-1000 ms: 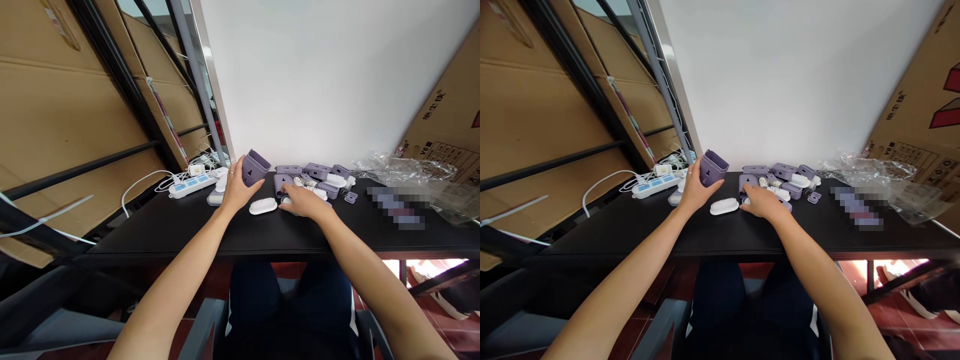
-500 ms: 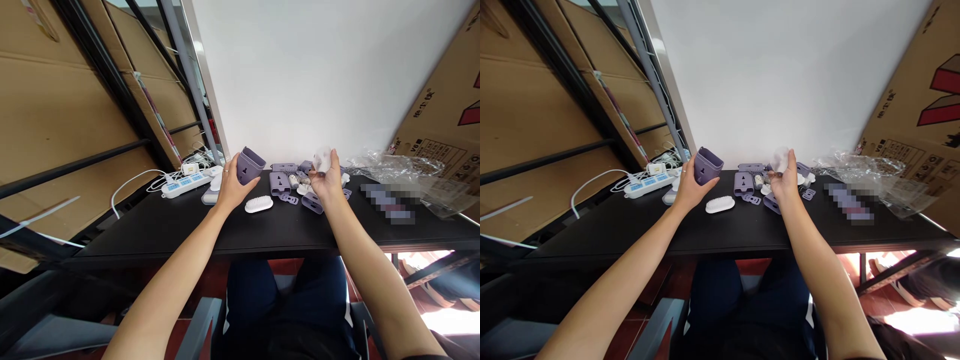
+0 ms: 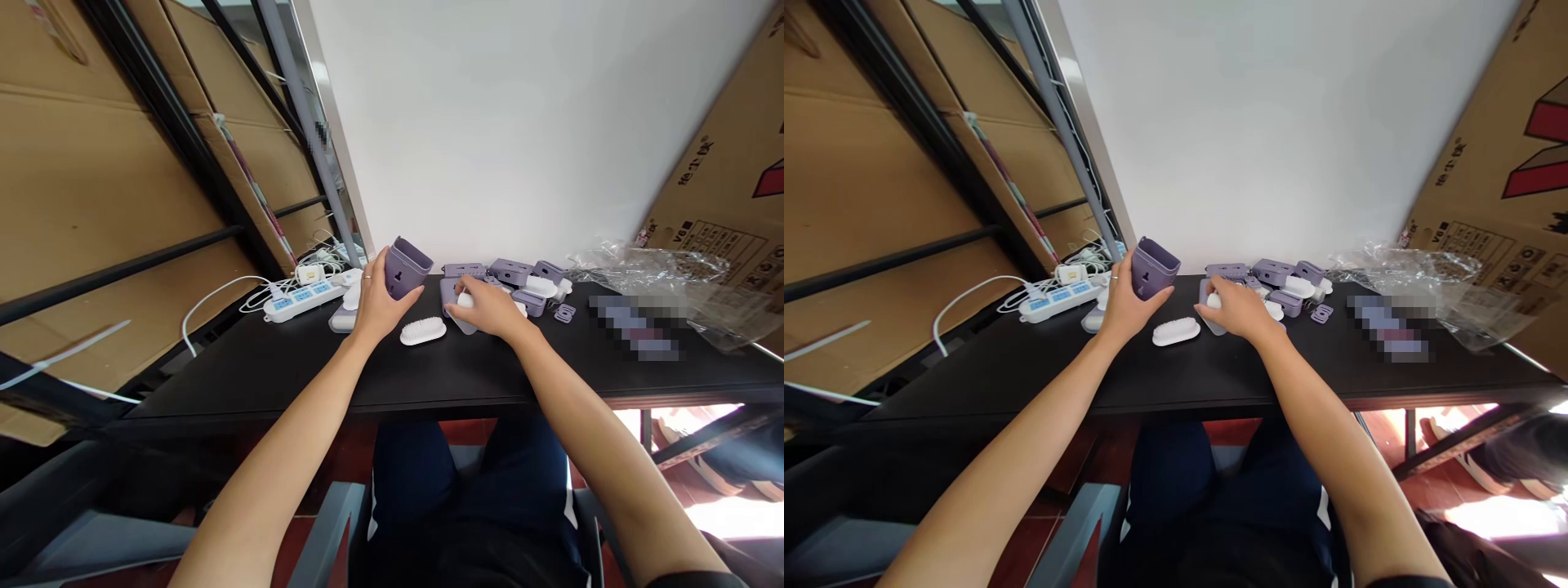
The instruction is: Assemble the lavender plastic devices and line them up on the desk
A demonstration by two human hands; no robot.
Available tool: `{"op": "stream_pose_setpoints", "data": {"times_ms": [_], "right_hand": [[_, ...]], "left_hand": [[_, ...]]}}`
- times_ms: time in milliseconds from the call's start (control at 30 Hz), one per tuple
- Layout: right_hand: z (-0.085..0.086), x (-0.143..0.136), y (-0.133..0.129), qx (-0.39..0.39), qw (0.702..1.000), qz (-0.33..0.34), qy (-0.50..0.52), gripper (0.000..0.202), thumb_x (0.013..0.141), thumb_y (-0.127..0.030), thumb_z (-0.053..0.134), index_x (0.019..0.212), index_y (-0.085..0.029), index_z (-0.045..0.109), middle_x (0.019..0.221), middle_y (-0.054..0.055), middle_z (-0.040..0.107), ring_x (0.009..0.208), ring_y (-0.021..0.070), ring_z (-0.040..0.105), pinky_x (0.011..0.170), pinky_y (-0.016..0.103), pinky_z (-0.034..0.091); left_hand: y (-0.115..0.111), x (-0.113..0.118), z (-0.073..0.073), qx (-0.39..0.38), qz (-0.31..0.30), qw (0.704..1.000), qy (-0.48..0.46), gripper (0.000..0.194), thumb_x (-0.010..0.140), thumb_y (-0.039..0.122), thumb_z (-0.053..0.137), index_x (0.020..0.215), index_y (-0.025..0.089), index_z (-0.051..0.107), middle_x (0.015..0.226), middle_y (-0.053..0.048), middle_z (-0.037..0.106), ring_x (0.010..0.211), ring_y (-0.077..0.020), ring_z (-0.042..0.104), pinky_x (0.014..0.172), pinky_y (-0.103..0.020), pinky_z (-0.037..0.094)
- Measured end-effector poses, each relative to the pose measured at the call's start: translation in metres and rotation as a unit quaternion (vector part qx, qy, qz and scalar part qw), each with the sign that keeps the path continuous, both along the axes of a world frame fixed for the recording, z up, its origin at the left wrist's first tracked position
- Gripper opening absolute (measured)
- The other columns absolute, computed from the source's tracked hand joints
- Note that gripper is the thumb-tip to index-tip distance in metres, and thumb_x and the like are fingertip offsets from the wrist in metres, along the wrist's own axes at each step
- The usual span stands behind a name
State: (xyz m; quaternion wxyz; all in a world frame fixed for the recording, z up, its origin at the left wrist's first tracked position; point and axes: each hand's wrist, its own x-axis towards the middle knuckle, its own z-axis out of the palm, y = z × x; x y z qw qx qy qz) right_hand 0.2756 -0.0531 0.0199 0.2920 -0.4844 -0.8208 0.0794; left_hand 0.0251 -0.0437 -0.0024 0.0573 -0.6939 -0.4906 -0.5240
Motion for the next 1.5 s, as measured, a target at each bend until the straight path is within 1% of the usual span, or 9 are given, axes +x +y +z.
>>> {"op": "stream_pose_setpoints", "data": {"times_ms": [100,200,267,333,400,467,633,800,1500], "right_hand": [[-0.004,0.002,0.001,-0.017,0.996,0.036,-0.079,0.031,0.091,-0.053,0.067,0.109,-0.028,0.062,0.105,0.005,0.074,0.09,0.0274,0.065,0.074,0.034,0.042],[-0.002,0.005,0.0,-0.03,0.997,0.035,-0.068,0.041,0.094,-0.062,0.06,0.114,-0.027,0.063,0.117,0.009,0.072,0.1,0.0295,0.065,0.079,0.036,0.044],[0.003,0.005,-0.002,-0.031,0.999,0.023,-0.004,0.044,0.098,-0.064,0.051,0.117,-0.026,0.063,0.121,0.01,0.071,0.103,0.0297,0.064,0.083,0.038,0.046],[0.007,0.006,-0.003,-0.035,0.996,0.031,0.077,0.037,0.1,-0.055,0.047,0.117,-0.026,0.063,0.119,0.008,0.07,0.101,0.0277,0.063,0.086,0.039,0.046],[0.009,0.007,-0.002,-0.04,0.986,0.05,0.157,0.029,0.099,-0.044,0.047,0.114,-0.026,0.063,0.113,0.005,0.069,0.097,0.0252,0.061,0.087,0.039,0.047],[0.008,0.006,0.001,-0.031,0.971,0.056,0.23,0.026,0.096,-0.041,0.051,0.112,-0.026,0.065,0.106,0.003,0.066,0.095,0.023,0.059,0.087,0.038,0.046],[0.003,0.001,0.008,-0.034,0.923,0.093,0.372,0.032,0.09,-0.05,0.067,0.112,-0.027,0.066,0.086,-0.002,0.057,0.082,0.0166,0.054,0.078,0.031,0.046],[0.004,-0.003,0.008,-0.085,0.866,0.128,0.476,0.04,0.084,-0.055,0.075,0.107,-0.027,0.057,0.081,-0.004,0.063,0.076,0.0145,0.058,0.071,0.027,0.048],[0.0,-0.008,0.006,-0.088,0.872,0.13,0.464,0.043,0.082,-0.057,0.078,0.104,-0.027,0.055,0.08,-0.005,0.067,0.07,0.0125,0.058,0.062,0.023,0.046]], "left_hand": [[0.002,-0.001,-0.001,0.008,-0.001,1.0,0.0,0.094,0.081,0.039,0.083,0.16,0.029,0.033,0.156,-0.017,0.047,0.149,-0.0351,0.044,0.124,-0.054,0.038],[0.004,-0.002,-0.002,0.017,-0.009,1.0,0.011,0.094,0.081,0.034,0.083,0.159,0.028,0.033,0.155,-0.016,0.047,0.149,-0.0344,0.044,0.124,-0.054,0.038],[0.005,-0.002,-0.004,0.025,-0.012,0.999,0.024,0.094,0.08,0.031,0.083,0.159,0.027,0.033,0.154,-0.017,0.047,0.148,-0.0345,0.044,0.124,-0.054,0.037],[0.005,-0.002,-0.005,0.028,-0.011,0.999,0.037,0.094,0.078,0.028,0.083,0.158,0.026,0.034,0.153,-0.017,0.046,0.147,-0.0349,0.045,0.124,-0.055,0.037],[0.004,-0.002,-0.006,0.024,-0.009,0.998,0.055,0.093,0.079,0.027,0.083,0.158,0.027,0.036,0.152,-0.016,0.046,0.145,-0.0353,0.045,0.124,-0.056,0.037],[0.002,-0.002,-0.005,0.021,-0.01,0.997,0.077,0.09,0.081,0.028,0.081,0.159,0.029,0.037,0.151,-0.015,0.047,0.144,-0.0352,0.045,0.123,-0.056,0.038],[-0.002,0.0,-0.003,0.048,-0.01,0.988,0.148,0.087,0.085,0.028,0.078,0.162,0.033,0.037,0.151,-0.014,0.046,0.144,-0.0353,0.044,0.122,-0.056,0.039],[-0.003,0.002,-0.002,0.047,-0.019,0.976,0.212,0.087,0.088,0.025,0.074,0.165,0.032,0.034,0.151,-0.014,0.047,0.144,-0.0358,0.045,0.122,-0.056,0.038],[-0.01,0.008,0.0,0.023,-0.037,0.973,0.227,0.077,0.09,0.029,0.072,0.161,0.034,0.042,0.15,-0.012,0.049,0.141,-0.0345,0.046,0.121,-0.054,0.041]]}}
